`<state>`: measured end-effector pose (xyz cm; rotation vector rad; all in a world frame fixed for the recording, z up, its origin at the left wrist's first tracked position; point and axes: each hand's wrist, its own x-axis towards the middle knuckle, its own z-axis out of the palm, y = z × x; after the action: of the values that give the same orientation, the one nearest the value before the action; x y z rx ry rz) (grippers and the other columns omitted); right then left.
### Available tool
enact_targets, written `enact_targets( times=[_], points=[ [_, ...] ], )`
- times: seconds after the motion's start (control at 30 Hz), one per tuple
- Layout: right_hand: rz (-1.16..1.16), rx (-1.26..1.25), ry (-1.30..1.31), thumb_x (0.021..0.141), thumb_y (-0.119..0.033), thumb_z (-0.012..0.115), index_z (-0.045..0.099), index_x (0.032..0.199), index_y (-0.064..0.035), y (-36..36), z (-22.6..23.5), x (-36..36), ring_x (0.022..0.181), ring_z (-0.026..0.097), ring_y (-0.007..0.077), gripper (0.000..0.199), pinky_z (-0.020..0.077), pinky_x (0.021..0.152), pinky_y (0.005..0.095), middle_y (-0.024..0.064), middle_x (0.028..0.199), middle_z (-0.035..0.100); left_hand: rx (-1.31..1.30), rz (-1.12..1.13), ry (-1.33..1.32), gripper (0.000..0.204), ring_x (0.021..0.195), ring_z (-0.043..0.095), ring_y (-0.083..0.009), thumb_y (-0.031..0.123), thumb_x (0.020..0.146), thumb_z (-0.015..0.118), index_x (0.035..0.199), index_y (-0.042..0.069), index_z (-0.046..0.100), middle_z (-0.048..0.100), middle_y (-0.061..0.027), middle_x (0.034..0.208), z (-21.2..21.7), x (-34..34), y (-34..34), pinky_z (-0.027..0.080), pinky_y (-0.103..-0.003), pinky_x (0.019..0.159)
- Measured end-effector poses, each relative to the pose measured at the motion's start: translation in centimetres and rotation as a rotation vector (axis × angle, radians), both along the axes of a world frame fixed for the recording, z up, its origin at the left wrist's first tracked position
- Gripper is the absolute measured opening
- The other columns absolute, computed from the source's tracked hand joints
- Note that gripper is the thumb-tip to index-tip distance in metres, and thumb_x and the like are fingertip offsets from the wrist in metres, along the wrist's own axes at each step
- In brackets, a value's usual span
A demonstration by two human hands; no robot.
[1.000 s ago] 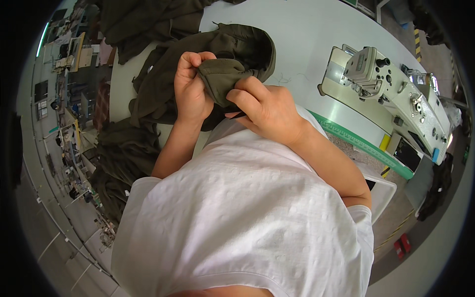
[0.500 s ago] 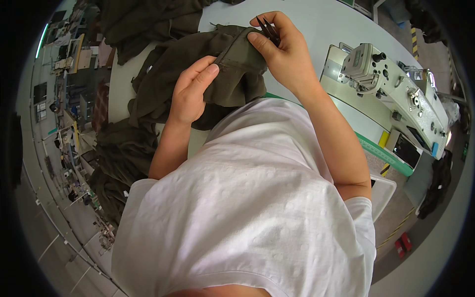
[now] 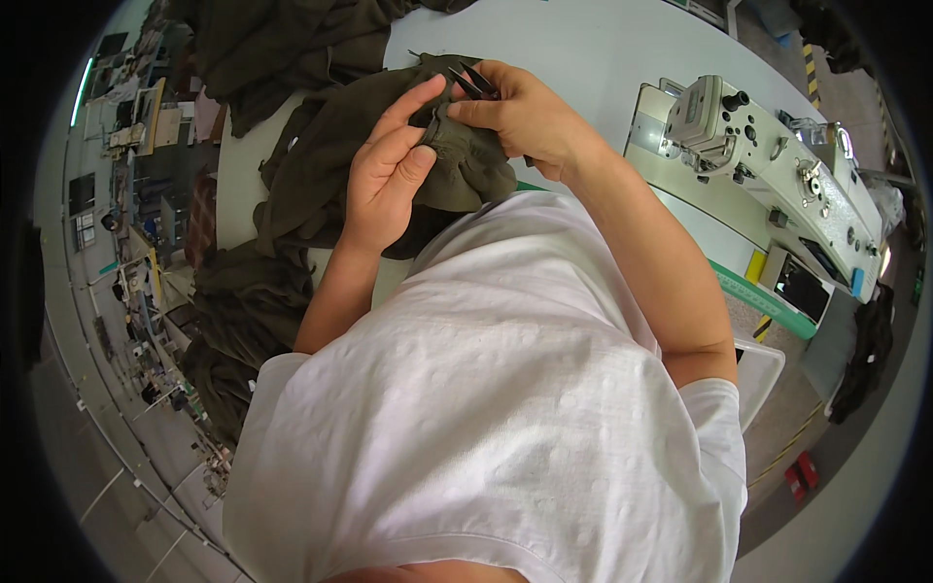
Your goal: Trimming excess threads from garments using snips.
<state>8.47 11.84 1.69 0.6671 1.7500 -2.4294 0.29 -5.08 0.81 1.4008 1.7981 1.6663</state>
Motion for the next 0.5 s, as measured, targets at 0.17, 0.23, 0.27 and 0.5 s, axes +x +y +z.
enact_targets(
  times=[0.17,0.23,0.27,0.5],
  points=[
    [0.053,-0.143,-0.037,0.087,-0.015,0.065,0.054,0.098,-0.0095,0.0,-1.3,0.0,0.045,0.027,0.0009,0.016,0.0161,0.04,0.0202,-0.0074,0.066,0.043,-0.008,-0.035,-0.101,0.015,0.086,0.053,-0.0112,0.008,0.093,0.055,0.091,-0.006,0.06,0.059,-0.0076,0.11,-0.3,0.5,0.2,0.043,-0.023,0.075],
    [0.019,-0.162,-0.029,0.088,-0.015,0.064,0.054,0.098,-0.0098,-0.2,-1.8,0.0,0.046,0.027,0.0007,0.015,0.0164,0.041,0.0202,-0.0075,0.066,0.043,0.005,0.003,-0.163,0.016,0.089,0.053,-0.0117,0.009,0.093,0.054,0.091,-0.006,0.06,0.059,-0.007,0.11,-0.6,0.9,0.4,0.043,-0.023,0.078],
    [0.003,-0.171,-0.025,0.088,-0.014,0.063,0.054,0.098,-0.0099,-0.3,-1.9,-0.1,0.046,0.027,0.0005,0.014,0.0165,0.041,0.0202,-0.0075,0.066,0.043,0.012,0.024,-0.194,0.016,0.091,0.053,-0.012,0.009,0.093,0.054,0.091,-0.006,0.06,0.059,-0.0068,0.11,-0.7,1.0,0.5,0.043,-0.023,0.08],
    [-0.058,-0.154,0.003,0.089,-0.015,0.063,0.054,0.098,-0.0096,0.0,-1.8,0.1,0.047,0.028,0.0008,0.014,0.0173,0.041,0.0204,-0.0079,0.066,0.044,0.016,0.046,-0.26,0.017,0.091,0.054,-0.0128,0.009,0.093,0.053,0.091,-0.006,0.06,0.059,-0.0062,0.11,-1.1,1.1,1.1,0.043,-0.023,0.082]
  ],
)
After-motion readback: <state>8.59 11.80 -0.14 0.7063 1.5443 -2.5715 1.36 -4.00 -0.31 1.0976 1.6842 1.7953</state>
